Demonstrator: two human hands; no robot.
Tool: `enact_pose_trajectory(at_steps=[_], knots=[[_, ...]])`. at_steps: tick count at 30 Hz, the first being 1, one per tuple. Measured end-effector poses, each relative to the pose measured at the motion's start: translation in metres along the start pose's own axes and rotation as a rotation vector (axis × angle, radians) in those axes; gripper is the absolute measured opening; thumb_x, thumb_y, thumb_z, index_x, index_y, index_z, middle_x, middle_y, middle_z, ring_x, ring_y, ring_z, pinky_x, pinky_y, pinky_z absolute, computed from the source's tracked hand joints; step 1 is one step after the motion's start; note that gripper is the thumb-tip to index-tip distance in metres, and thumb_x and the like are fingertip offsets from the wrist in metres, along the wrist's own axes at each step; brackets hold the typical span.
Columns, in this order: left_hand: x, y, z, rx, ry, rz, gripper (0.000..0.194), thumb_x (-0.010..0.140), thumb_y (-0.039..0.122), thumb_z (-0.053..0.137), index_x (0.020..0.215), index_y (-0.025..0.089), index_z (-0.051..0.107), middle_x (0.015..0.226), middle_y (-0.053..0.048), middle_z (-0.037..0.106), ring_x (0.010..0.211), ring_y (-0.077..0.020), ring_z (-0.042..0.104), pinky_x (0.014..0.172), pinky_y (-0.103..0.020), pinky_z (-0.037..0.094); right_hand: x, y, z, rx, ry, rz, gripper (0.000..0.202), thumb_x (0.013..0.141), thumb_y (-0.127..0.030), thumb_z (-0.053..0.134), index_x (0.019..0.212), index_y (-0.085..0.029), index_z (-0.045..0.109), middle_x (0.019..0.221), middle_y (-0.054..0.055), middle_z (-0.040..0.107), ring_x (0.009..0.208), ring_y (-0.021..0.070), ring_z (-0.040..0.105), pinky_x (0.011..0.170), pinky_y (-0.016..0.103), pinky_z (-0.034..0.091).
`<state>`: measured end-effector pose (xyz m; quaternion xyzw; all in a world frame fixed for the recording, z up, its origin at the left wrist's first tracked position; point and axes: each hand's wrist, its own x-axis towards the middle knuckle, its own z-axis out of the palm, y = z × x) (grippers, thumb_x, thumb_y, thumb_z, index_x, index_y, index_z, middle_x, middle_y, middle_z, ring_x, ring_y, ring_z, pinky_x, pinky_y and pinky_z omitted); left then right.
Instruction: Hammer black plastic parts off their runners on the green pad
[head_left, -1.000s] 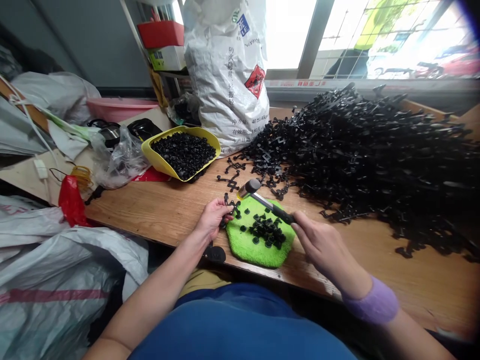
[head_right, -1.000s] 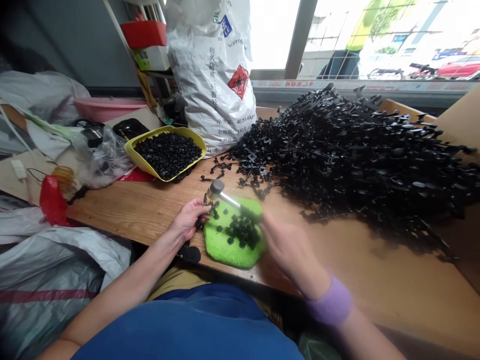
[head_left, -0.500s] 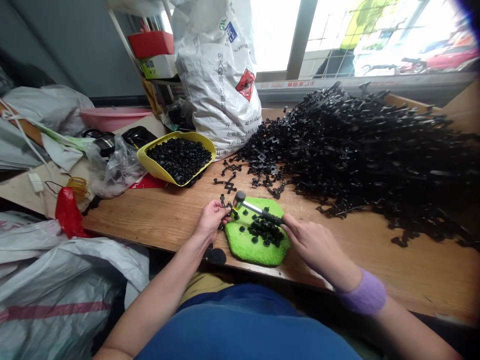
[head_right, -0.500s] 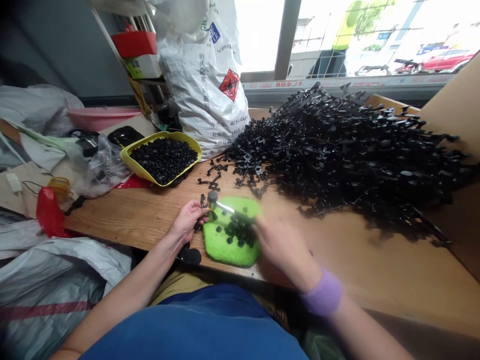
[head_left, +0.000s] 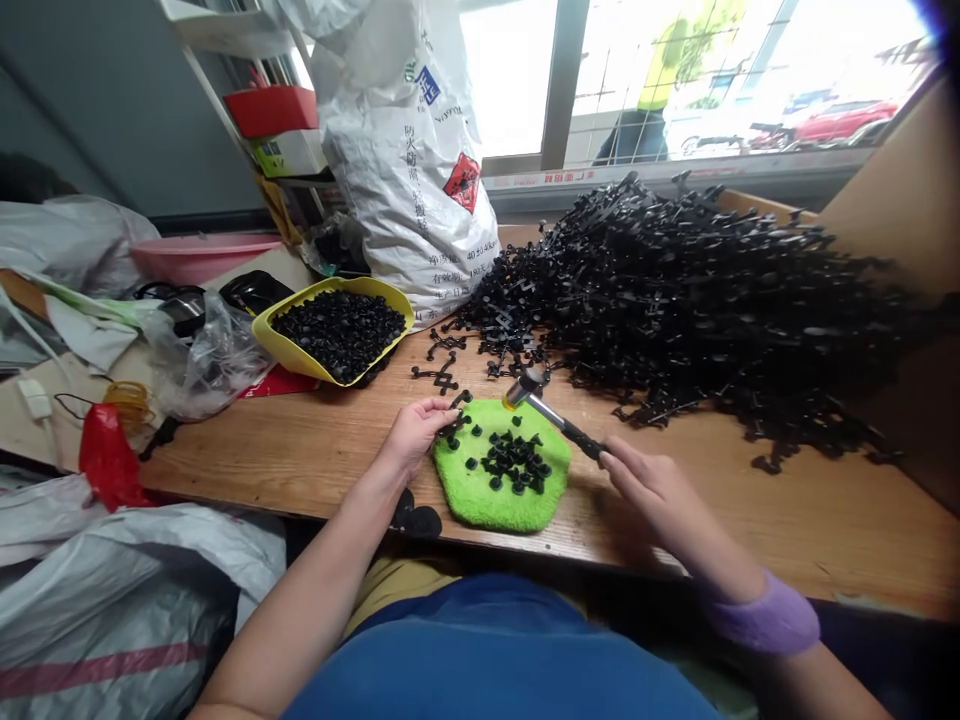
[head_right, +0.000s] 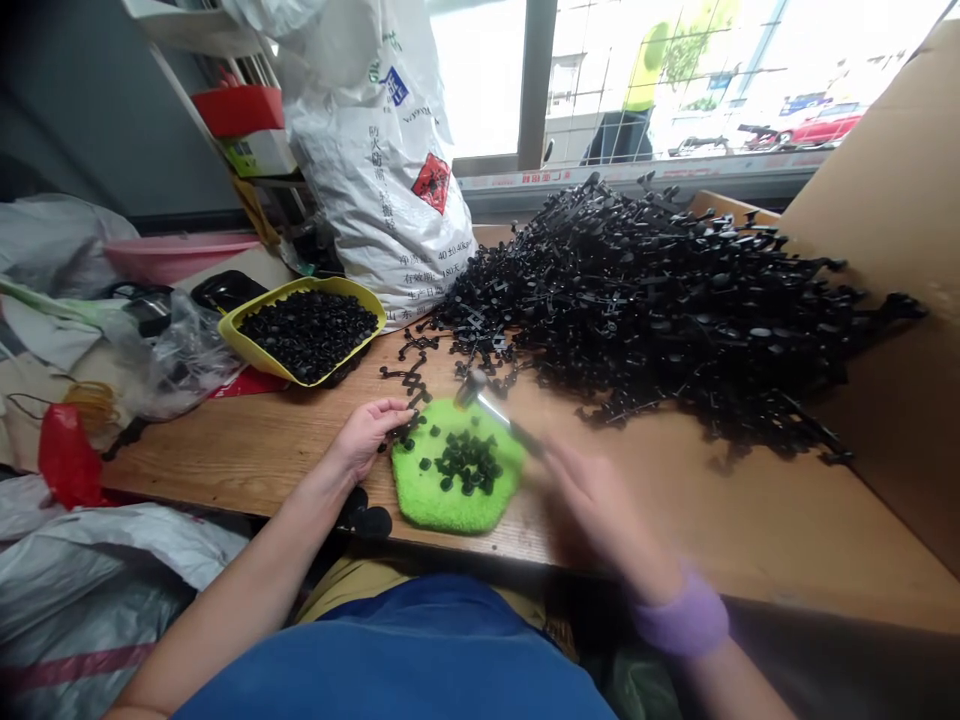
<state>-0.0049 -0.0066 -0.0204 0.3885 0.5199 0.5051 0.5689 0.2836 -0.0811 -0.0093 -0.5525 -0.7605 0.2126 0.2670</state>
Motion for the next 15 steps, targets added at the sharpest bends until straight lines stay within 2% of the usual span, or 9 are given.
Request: enact_pose_trajectory(at_steps=[5,10,15], knots=[[0.0073,-0.003,0.0089,0.029,-0.01,-0.051,0.026,0.052,0.019,0.076,0.071,0.011,0.06,0.058,-0.001,0.064,0.05,-0.0095,0.057,0.05,-0.019,0.042,-0.0062,0.0046,0.0032,-0.027,0.008,0.002,0.034,0.092,-0.038,0.029,0.092,-0.022,0.059,0.065,0.002,0.061,0.062,0.02,0.058,0.054,0.028,0.041],[0.007,-0.0022,0.0094,0.049,-0.023,-0.079,0.023,0.055,0.019,0.075,0.071,0.011,0.061,0.059,-0.003,0.066,0.05,-0.0105,0.058,0.046,-0.018,0.041,-0.0061,0.0049,0.0007,-0.035,0.016,-0.004,0.035,0.091,-0.039,0.03,0.087,-0.022,0.06,0.063,0.002,0.061,0.06,0.0195,0.058,0.052,0.027,0.041],[0.0084,-0.0046,0.0084,0.052,-0.042,-0.078,0.022,0.055,0.018,0.075,0.071,0.011,0.061,0.06,-0.003,0.066,0.05,-0.0097,0.057,0.047,-0.018,0.044,-0.0039,0.0037,0.0009,-0.011,-0.005,-0.007,0.037,0.092,-0.041,0.028,0.092,-0.022,0.06,0.064,0.002,0.062,0.059,0.0194,0.058,0.053,0.028,0.041]])
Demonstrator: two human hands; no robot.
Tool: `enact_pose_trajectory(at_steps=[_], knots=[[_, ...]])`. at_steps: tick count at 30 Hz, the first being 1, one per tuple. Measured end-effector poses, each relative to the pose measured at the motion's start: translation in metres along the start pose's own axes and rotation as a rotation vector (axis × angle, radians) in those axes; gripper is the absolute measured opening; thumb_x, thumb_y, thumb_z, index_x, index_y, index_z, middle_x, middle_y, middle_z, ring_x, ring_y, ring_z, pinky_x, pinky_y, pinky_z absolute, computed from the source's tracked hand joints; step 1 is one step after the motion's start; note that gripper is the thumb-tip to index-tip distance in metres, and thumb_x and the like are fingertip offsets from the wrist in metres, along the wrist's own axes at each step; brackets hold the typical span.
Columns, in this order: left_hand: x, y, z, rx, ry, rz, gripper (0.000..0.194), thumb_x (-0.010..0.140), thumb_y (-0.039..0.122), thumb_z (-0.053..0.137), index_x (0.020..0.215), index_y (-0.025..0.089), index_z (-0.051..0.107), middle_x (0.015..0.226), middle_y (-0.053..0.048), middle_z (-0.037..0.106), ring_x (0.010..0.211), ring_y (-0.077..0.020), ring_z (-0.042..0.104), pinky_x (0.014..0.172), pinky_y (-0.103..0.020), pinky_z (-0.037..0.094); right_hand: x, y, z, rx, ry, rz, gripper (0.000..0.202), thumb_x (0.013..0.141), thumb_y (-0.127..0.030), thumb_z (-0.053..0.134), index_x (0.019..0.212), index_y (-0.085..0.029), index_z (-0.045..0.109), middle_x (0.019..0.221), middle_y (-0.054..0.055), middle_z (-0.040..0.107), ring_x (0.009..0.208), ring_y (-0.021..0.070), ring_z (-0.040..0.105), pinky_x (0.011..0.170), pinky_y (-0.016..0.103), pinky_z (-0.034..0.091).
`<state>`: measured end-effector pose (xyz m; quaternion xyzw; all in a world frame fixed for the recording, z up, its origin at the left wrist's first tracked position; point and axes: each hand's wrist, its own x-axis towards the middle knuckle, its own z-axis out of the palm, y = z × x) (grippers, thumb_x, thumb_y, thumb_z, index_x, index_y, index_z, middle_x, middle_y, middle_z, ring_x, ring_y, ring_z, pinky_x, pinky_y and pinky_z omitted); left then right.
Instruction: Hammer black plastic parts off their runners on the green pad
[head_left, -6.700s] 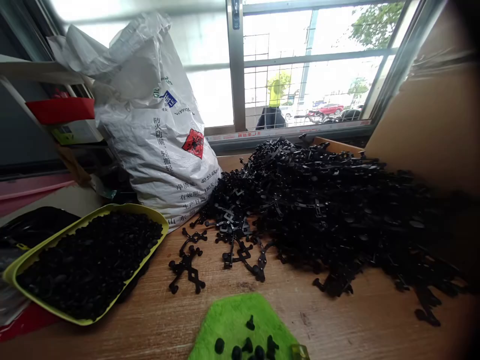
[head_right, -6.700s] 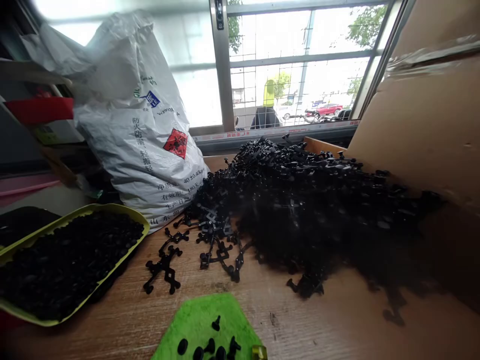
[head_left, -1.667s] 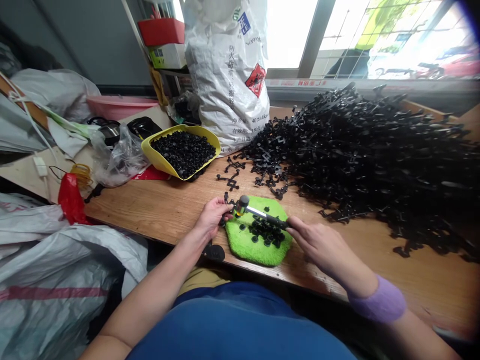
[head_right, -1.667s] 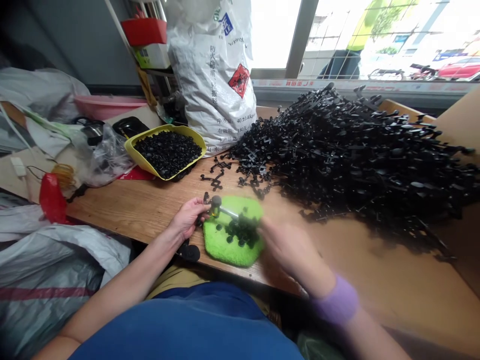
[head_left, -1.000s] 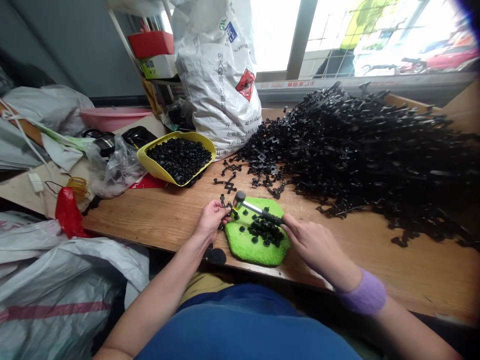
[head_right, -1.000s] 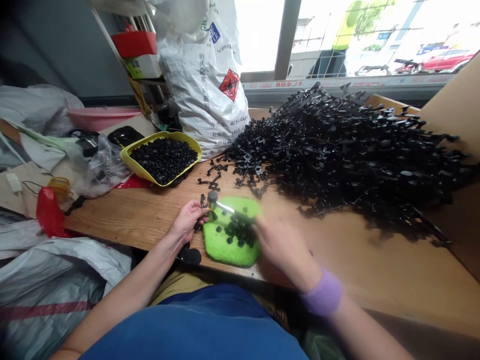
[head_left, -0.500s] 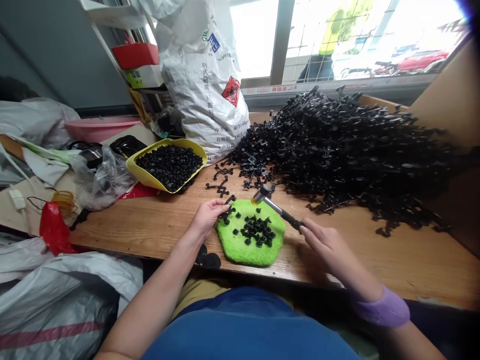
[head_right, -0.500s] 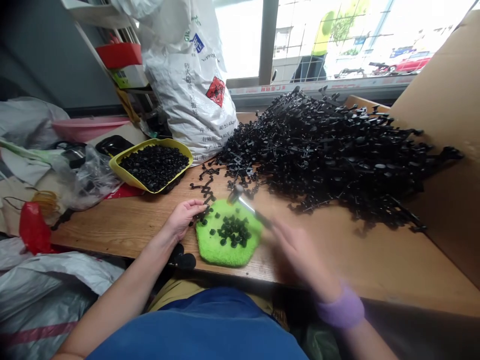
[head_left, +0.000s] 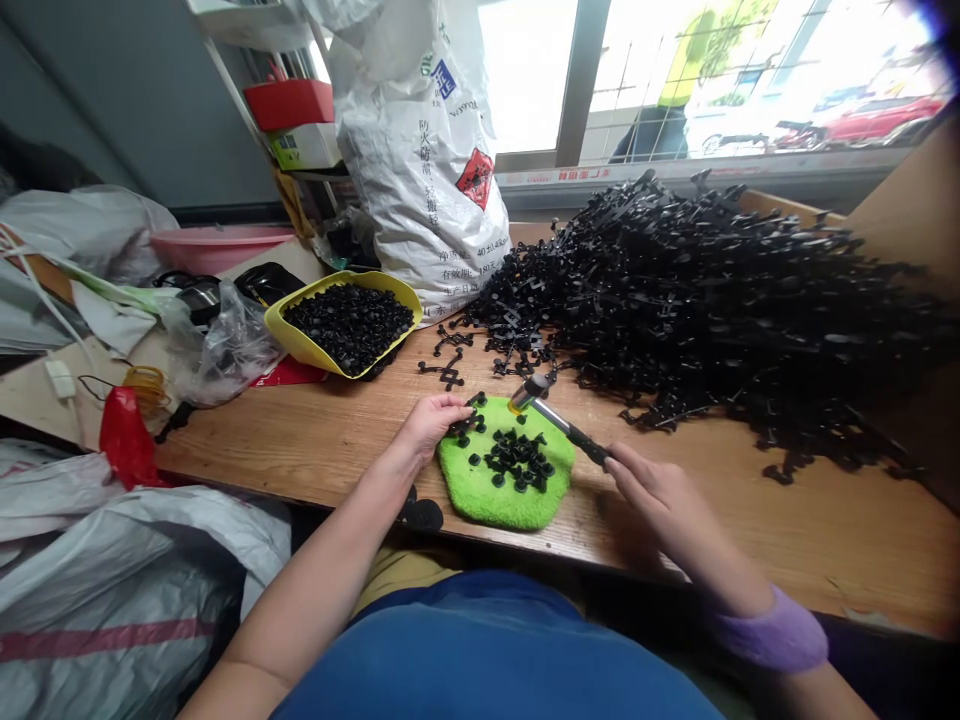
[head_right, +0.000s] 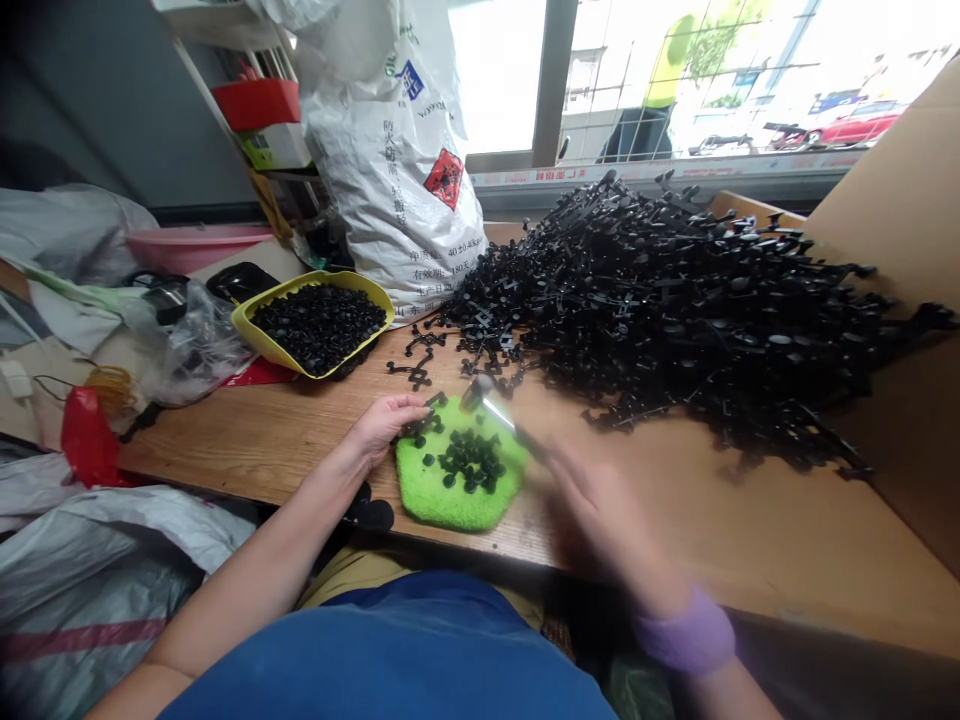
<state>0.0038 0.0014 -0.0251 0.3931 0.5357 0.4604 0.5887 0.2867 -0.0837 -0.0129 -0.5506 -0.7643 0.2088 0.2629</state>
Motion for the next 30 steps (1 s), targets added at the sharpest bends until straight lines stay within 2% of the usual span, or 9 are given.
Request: enact_pose_trajectory(at_steps=[4,13,21,27,30], knots=[[0.003,-0.003,0.0,0.006,-0.016,0.008,0.022,0.055,0.019,0.074,0.069,0.011,0.059,0.057,-0.003,0.064,0.048,-0.0108,0.056,0.045,-0.02,0.043,0.003,-0.004,0.001,0.037,-0.044,0.015,0.033,0.093,-0.04,0.028,0.093,-0.023,0.057,0.062,0.0,0.059,0.056,0.0178,0.055,0.055,0.027,0.039],[0.006,-0.002,-0.004,-0.015,0.002,-0.035,0.024,0.057,0.021,0.074,0.074,0.011,0.061,0.061,-0.003,0.065,0.049,-0.0091,0.057,0.044,-0.017,0.038,0.018,-0.021,-0.007,0.001,0.005,-0.03,0.029,0.092,-0.038,0.033,0.074,-0.022,0.05,0.063,0.001,0.056,0.056,0.0158,0.052,0.053,0.026,0.036],[0.009,-0.006,-0.002,0.045,-0.039,0.005,0.023,0.055,0.023,0.074,0.067,0.012,0.058,0.057,-0.001,0.062,0.046,-0.0079,0.052,0.043,-0.018,0.035,0.02,-0.019,-0.003,-0.077,-0.018,-0.052,0.03,0.093,-0.034,0.032,0.079,-0.024,0.056,0.064,0.001,0.059,0.055,0.0161,0.053,0.051,0.026,0.036],[0.01,-0.007,-0.003,0.075,-0.016,0.036,0.022,0.055,0.022,0.073,0.064,0.013,0.056,0.057,-0.001,0.061,0.046,-0.0063,0.051,0.04,-0.015,0.028,0.025,-0.031,-0.004,-0.167,0.032,-0.056,0.033,0.094,-0.035,0.027,0.074,-0.021,0.05,0.064,0.002,0.058,0.054,0.015,0.053,0.05,0.025,0.038],[0.01,-0.006,-0.004,0.094,-0.007,0.032,0.021,0.056,0.022,0.072,0.066,0.013,0.056,0.056,0.0,0.06,0.045,-0.0063,0.05,0.038,-0.015,0.027,0.03,-0.034,0.001,-0.246,0.011,-0.072,0.032,0.094,-0.035,0.028,0.077,-0.021,0.052,0.06,0.002,0.058,0.049,0.015,0.053,0.046,0.024,0.035]])
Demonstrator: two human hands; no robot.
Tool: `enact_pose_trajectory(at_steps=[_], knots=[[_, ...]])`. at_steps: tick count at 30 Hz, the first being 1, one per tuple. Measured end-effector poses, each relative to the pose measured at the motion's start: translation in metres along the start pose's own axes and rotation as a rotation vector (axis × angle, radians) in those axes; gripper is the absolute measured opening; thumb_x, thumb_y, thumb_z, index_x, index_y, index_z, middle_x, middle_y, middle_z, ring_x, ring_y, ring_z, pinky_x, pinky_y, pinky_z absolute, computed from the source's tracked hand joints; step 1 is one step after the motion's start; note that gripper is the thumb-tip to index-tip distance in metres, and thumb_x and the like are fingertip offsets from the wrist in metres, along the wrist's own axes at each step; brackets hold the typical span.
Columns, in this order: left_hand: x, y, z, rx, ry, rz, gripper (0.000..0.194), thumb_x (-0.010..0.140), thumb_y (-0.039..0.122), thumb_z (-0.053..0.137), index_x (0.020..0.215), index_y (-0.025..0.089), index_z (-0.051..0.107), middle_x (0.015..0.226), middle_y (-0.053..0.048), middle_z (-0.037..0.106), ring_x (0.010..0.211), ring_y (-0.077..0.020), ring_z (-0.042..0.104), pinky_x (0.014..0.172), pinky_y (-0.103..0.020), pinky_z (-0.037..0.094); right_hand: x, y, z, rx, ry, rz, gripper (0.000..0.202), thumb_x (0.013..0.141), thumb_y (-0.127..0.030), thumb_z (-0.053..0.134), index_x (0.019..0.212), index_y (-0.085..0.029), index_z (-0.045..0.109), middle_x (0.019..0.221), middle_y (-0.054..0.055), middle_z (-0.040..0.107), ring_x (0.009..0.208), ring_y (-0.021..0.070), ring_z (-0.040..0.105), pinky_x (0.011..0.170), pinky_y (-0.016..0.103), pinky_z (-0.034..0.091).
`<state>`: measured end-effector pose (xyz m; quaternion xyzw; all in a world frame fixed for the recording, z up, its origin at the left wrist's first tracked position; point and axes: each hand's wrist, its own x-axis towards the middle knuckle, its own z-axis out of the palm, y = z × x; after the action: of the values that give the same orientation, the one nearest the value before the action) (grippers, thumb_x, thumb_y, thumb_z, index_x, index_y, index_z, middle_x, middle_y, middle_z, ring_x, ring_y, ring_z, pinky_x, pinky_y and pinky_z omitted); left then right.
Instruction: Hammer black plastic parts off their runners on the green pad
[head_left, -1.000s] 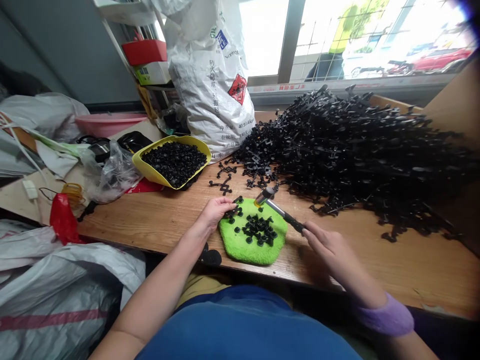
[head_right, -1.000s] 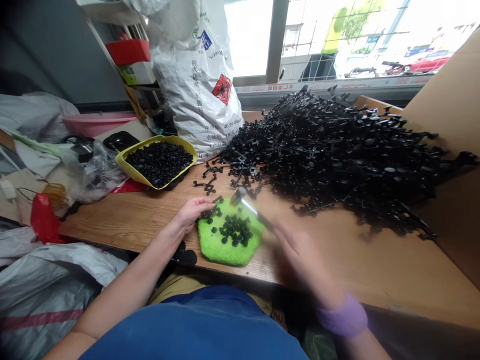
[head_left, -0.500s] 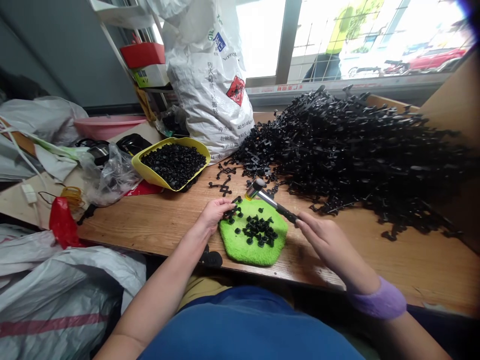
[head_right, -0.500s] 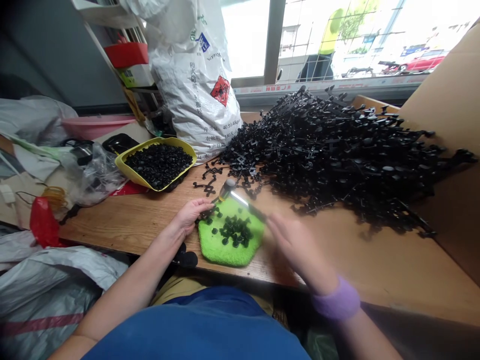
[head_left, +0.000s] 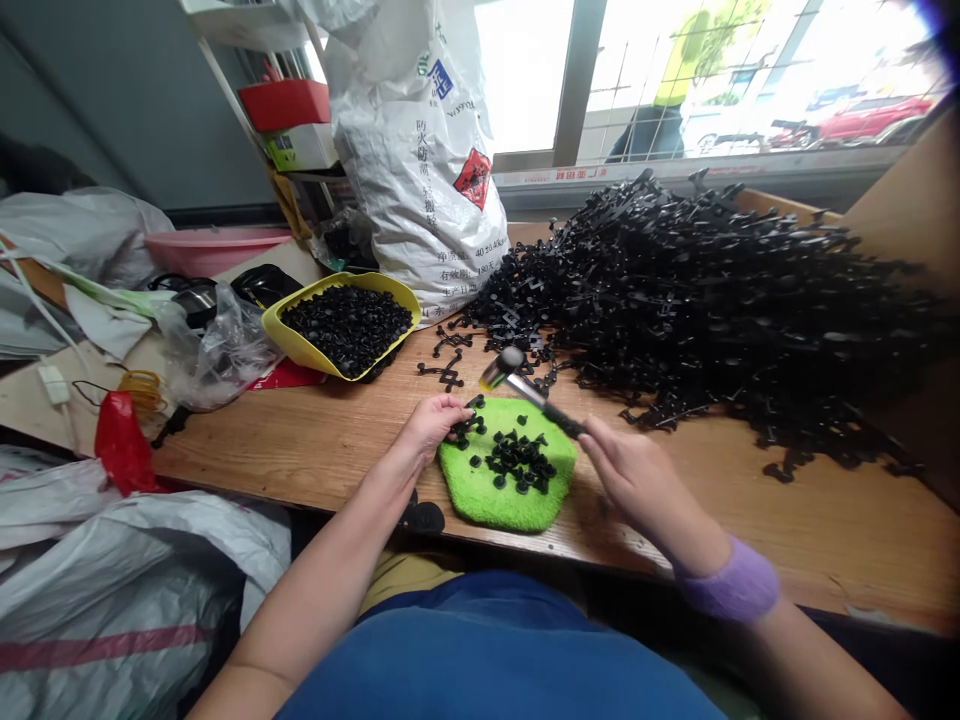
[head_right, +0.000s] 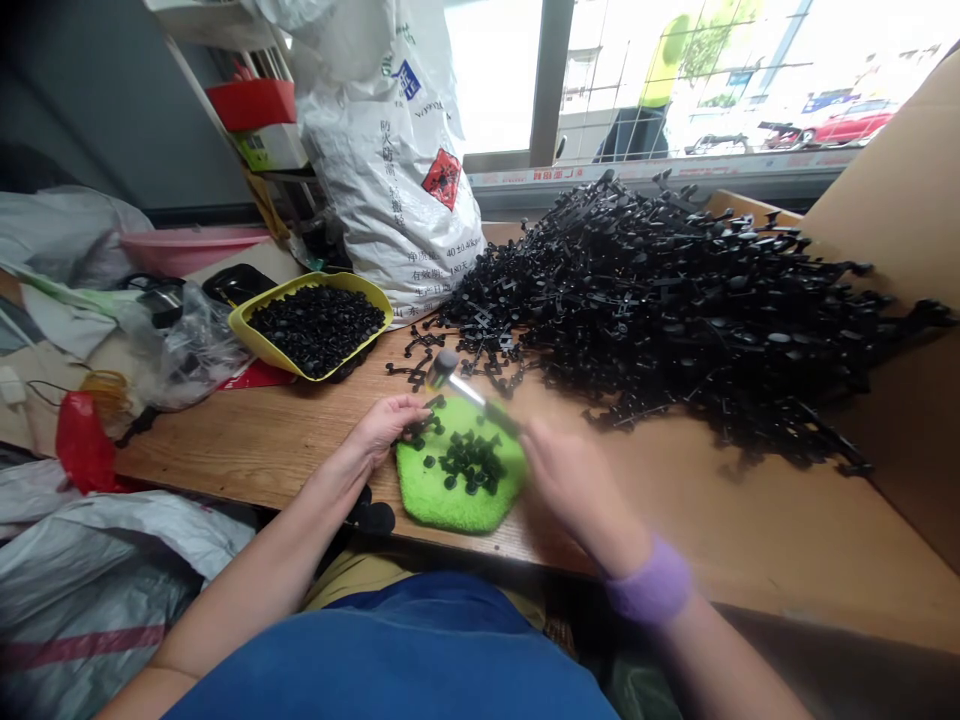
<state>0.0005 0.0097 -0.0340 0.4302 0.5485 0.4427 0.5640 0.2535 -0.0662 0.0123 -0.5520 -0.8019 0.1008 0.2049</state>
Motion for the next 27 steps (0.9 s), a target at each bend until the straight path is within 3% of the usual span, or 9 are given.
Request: enact_pose_trajectory(at_steps=[3,7,11,21,24,27], knots=[[0.001,0.0,0.0,0.021,0.016,0.019,0.021,0.056,0.022,0.071,0.066,0.013,0.055,0.055,0.001,0.058,0.042,-0.005,0.047,0.037,-0.014,0.026,0.003,-0.001,0.003,-0.046,-0.035,-0.017,0.03,0.091,-0.038,0.035,0.077,-0.022,0.055,0.056,0.002,0.057,0.045,0.0162,0.051,0.042,0.025,0.03],[0.001,-0.001,0.001,0.044,0.008,0.03,0.021,0.057,0.023,0.07,0.067,0.013,0.053,0.056,0.0,0.059,0.043,-0.0057,0.048,0.036,-0.014,0.025,0.005,-0.001,0.004,-0.068,-0.014,-0.003,0.034,0.095,-0.036,0.025,0.086,-0.021,0.055,0.063,0.003,0.059,0.054,0.0158,0.055,0.049,0.024,0.035],[0.0,-0.001,0.002,0.082,0.031,0.053,0.024,0.056,0.026,0.07,0.064,0.014,0.051,0.053,0.001,0.057,0.041,-0.0055,0.045,0.035,-0.014,0.024,0.006,0.0,0.007,-0.1,-0.066,0.001,0.033,0.092,-0.037,0.033,0.077,-0.021,0.056,0.057,0.003,0.058,0.049,0.0164,0.054,0.044,0.024,0.031],[0.0,0.0,0.002,0.073,0.008,0.035,0.025,0.057,0.028,0.07,0.065,0.014,0.052,0.057,0.0,0.058,0.043,-0.0058,0.047,0.035,-0.014,0.025,0.004,0.002,0.01,-0.06,-0.087,0.005,0.036,0.092,-0.04,0.029,0.082,-0.022,0.059,0.062,0.004,0.061,0.058,0.0198,0.058,0.049,0.026,0.037],[-0.009,-0.001,-0.009,-0.031,-0.013,-0.002,0.028,0.058,0.03,0.072,0.069,0.014,0.052,0.058,0.001,0.057,0.045,-0.0055,0.049,0.037,-0.013,0.026,-0.006,0.01,0.004,0.118,-0.048,0.014,0.038,0.093,-0.037,0.026,0.09,-0.022,0.06,0.067,0.003,0.063,0.063,0.019,0.059,0.056,0.027,0.043],[-0.031,0.0,-0.038,-0.075,0.004,0.004,0.028,0.062,0.032,0.071,0.074,0.015,0.053,0.058,0.003,0.056,0.041,-0.0032,0.043,0.037,-0.013,0.024,-0.026,0.028,0.002,0.331,-0.052,0.103,0.035,0.091,-0.039,0.034,0.086,-0.021,0.063,0.07,0.004,0.065,0.064,0.0203,0.059,0.058,0.029,0.045]])
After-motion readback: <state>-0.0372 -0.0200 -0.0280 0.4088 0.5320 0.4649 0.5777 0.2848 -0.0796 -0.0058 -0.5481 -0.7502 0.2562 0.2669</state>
